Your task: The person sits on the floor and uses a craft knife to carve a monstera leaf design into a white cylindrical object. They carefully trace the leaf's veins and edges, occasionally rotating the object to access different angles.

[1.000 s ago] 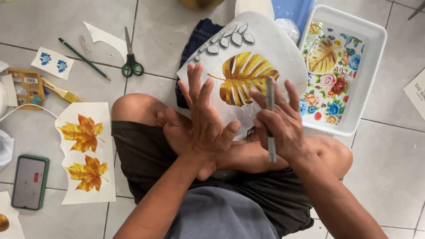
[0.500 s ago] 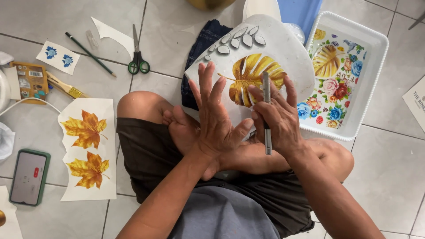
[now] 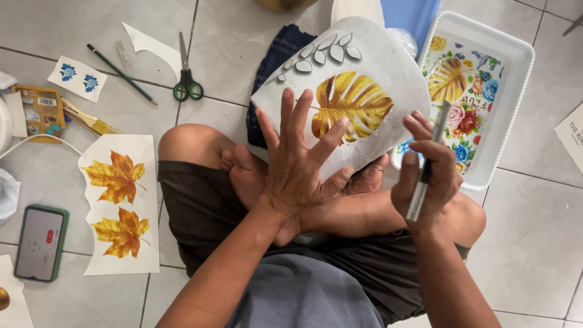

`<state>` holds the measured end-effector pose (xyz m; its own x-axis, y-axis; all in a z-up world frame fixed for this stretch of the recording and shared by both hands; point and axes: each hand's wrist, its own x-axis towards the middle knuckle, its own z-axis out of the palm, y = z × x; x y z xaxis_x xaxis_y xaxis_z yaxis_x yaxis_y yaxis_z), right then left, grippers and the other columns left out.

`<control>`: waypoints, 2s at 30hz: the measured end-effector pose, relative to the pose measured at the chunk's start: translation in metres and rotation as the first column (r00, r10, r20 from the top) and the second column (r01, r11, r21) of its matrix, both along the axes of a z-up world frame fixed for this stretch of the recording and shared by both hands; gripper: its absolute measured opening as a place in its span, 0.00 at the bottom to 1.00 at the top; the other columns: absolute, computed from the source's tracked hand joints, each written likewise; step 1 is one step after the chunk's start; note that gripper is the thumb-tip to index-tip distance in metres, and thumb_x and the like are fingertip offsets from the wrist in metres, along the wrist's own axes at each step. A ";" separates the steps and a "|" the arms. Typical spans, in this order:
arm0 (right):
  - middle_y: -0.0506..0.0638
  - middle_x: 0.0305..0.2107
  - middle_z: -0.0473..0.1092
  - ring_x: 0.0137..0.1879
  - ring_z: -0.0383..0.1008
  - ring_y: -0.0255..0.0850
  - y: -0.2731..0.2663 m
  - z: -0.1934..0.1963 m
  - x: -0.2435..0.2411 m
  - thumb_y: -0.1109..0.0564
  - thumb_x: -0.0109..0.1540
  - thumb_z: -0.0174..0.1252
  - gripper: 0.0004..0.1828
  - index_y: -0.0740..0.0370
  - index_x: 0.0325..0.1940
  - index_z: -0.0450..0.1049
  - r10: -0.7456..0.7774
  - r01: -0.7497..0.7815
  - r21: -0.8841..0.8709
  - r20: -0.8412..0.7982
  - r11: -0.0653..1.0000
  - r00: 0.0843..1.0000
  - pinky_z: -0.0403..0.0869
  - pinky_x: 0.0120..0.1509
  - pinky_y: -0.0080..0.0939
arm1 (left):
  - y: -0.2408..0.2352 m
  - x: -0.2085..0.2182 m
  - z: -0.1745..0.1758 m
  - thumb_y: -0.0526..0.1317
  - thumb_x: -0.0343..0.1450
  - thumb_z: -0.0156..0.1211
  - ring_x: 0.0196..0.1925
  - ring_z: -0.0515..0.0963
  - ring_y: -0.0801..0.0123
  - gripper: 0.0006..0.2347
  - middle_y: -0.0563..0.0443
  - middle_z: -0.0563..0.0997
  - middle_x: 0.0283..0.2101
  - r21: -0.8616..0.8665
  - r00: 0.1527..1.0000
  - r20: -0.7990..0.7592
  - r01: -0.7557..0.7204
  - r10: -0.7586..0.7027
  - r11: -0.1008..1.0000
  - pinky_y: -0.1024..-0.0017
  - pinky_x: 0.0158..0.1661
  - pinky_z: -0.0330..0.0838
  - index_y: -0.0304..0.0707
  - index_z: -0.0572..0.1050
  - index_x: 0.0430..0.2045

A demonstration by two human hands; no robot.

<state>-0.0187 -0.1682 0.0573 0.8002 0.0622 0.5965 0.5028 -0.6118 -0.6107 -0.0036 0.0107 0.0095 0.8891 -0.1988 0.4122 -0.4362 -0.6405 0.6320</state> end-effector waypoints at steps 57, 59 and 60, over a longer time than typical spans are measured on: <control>0.74 0.39 0.69 0.25 0.69 0.40 -0.011 -0.013 -0.061 0.66 0.69 0.35 0.13 0.53 0.52 0.43 -0.084 0.233 0.245 -0.499 0.941 0.862 0.68 0.31 0.31 | 0.017 0.012 0.005 0.63 0.74 0.31 0.74 0.43 0.41 0.27 0.35 0.50 0.70 0.283 0.998 0.059 0.013 -0.031 0.959 0.26 0.63 0.23 0.58 0.63 0.65; 0.65 0.44 0.71 0.19 0.65 0.36 -0.010 -0.015 -0.062 0.66 0.69 0.37 0.12 0.57 0.55 0.47 -0.117 0.272 0.215 -0.542 0.938 0.832 0.67 0.30 0.30 | 0.017 0.012 0.011 0.61 0.73 0.35 0.75 0.42 0.37 0.27 0.25 0.55 0.69 0.102 0.999 0.033 -0.047 0.044 0.994 0.32 0.66 0.19 0.51 0.61 0.63; 0.65 0.44 0.71 0.19 0.65 0.36 -0.006 -0.011 -0.060 0.66 0.69 0.37 0.12 0.57 0.55 0.47 -0.118 0.273 0.214 -0.544 0.938 0.831 0.67 0.30 0.30 | 0.017 0.012 0.007 0.61 0.73 0.35 0.75 0.42 0.37 0.27 0.25 0.55 0.69 0.102 0.999 0.030 -0.046 0.043 0.994 0.32 0.66 0.19 0.51 0.61 0.63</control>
